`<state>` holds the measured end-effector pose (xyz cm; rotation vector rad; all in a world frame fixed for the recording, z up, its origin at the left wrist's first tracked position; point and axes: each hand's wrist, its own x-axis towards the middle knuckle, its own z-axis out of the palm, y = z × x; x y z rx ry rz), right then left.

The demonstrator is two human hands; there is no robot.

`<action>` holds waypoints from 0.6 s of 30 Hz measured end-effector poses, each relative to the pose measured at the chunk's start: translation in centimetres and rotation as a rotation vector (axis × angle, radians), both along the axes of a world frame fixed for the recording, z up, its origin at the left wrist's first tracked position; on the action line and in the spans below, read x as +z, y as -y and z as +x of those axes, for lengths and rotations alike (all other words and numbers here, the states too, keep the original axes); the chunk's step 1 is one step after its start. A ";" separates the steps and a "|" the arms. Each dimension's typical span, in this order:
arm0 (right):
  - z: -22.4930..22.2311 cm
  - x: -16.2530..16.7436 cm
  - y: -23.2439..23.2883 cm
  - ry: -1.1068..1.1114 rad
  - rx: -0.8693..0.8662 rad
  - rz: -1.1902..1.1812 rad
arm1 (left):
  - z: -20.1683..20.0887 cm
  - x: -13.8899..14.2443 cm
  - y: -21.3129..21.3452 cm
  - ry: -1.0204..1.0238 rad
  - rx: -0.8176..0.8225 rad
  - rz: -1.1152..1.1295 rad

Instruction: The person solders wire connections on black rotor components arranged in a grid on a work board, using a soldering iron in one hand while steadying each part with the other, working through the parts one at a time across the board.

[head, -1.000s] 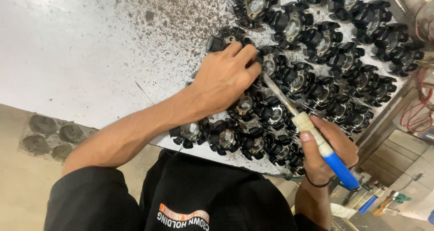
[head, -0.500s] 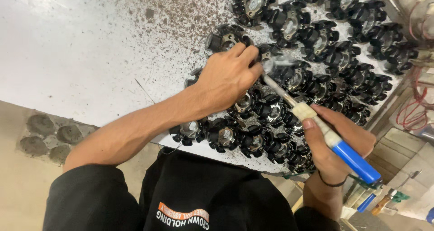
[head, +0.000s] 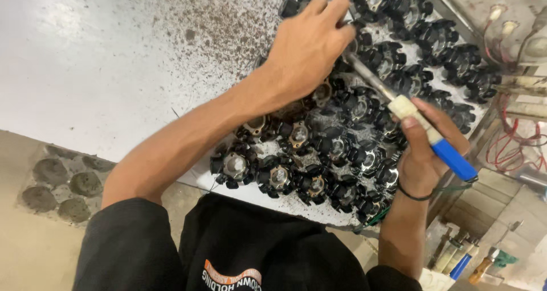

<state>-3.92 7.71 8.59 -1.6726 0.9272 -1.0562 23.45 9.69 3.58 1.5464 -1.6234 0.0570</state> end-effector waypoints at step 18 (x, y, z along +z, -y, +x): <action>0.6 1.2 0.7 -0.195 -0.003 0.041 | -2.0 -6.4 1.8 -0.023 -0.081 0.144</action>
